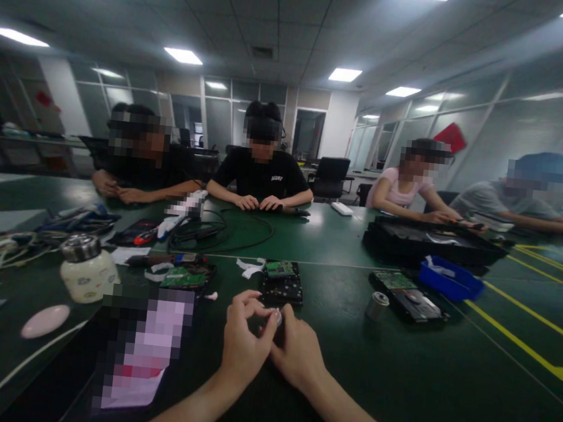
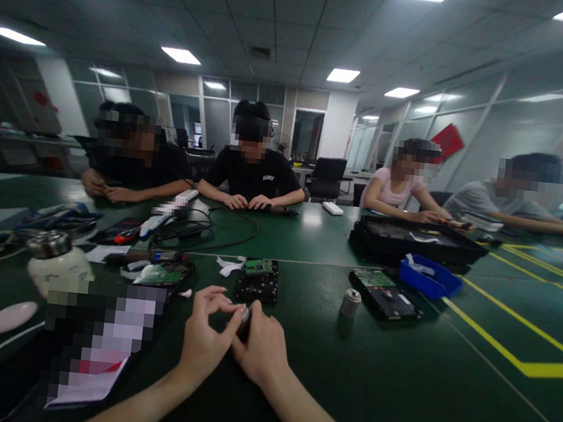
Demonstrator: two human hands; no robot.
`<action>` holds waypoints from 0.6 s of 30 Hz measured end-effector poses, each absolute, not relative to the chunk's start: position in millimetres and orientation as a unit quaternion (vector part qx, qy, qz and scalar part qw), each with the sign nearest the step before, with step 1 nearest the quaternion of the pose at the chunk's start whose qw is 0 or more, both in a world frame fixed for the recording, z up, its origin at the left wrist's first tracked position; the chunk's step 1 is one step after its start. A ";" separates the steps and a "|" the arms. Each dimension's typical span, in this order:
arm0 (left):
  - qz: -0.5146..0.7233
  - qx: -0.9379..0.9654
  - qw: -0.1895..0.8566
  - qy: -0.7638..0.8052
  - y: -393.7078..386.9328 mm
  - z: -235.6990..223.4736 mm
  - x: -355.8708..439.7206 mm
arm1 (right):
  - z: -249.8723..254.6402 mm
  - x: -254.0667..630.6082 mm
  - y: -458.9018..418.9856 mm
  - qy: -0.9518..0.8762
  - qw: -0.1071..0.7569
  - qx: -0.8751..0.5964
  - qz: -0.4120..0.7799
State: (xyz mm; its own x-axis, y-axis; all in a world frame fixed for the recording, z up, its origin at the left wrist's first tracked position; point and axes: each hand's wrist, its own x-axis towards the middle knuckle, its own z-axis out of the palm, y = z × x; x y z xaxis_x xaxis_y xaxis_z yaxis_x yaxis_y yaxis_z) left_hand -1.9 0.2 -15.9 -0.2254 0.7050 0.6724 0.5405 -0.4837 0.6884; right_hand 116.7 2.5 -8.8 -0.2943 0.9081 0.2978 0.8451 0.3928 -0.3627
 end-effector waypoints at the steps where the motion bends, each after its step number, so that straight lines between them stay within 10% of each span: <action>1: 0.597 0.622 0.063 0.502 -0.2 -15.9 -1.8 | -8.8 117.0 2.3 -0.804 0.237 -0.540 0.074; 18: 0.587 0.612 0.081 0.524 0.3 -15.7 -4.9 | -7.7 118.2 2.2 -0.789 0.256 -0.544 0.127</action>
